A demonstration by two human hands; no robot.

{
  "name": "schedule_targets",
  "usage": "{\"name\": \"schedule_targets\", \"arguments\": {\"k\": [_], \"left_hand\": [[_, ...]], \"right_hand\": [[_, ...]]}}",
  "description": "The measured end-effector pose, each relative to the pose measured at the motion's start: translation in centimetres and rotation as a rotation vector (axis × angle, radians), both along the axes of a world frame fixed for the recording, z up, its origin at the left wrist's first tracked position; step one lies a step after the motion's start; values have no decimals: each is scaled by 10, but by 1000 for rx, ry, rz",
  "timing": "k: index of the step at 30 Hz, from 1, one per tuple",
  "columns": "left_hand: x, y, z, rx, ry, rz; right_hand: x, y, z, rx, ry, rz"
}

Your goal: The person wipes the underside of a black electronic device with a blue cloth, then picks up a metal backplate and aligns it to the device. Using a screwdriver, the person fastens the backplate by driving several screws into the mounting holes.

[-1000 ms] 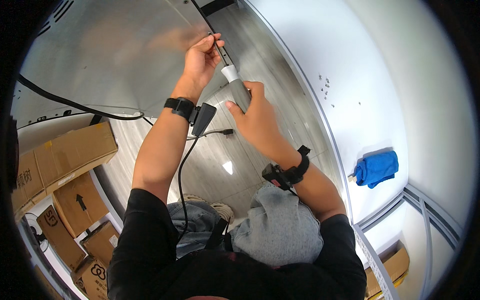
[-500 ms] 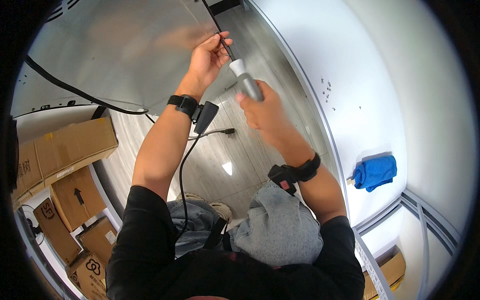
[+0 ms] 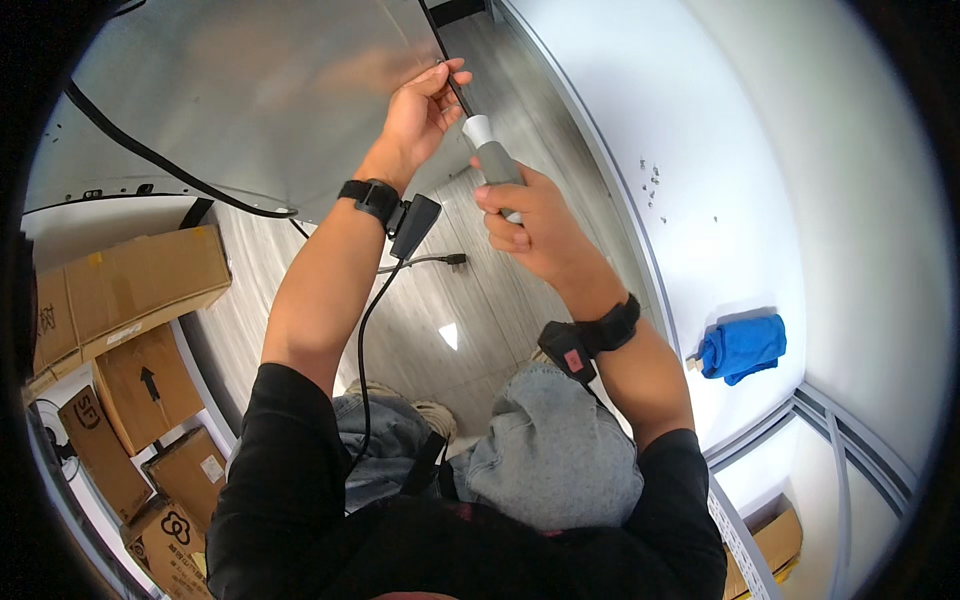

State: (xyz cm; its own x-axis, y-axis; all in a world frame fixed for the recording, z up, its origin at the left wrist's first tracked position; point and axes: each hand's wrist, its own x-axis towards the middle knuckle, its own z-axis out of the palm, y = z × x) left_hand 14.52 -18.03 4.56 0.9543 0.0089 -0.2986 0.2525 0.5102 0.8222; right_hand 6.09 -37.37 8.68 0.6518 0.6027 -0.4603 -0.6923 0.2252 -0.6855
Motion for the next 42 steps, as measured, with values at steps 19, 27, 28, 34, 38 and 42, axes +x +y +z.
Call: {"name": "schedule_targets", "arguments": {"k": [19,27,28,34,38,42], "left_hand": [[-100,72,30,504,101,-291],[-207,182,10,713,456,-345],[-212,194,-3,742,481,-326],[-213,232,-85,1509,36,270],[-201,227,-42,905,240,-17],[-207,255,-72,1045,69,-8]], "right_hand": [[-14,9,-12,-339,-186,272],[-15,45,-7,-327,-589,514],[-16,51,-5,-306,-629,502],[-18,93,12,-289,-713,529],[-34,103,10,-256,-690,508],[-40,98,-4,-309,-595,523]]}}
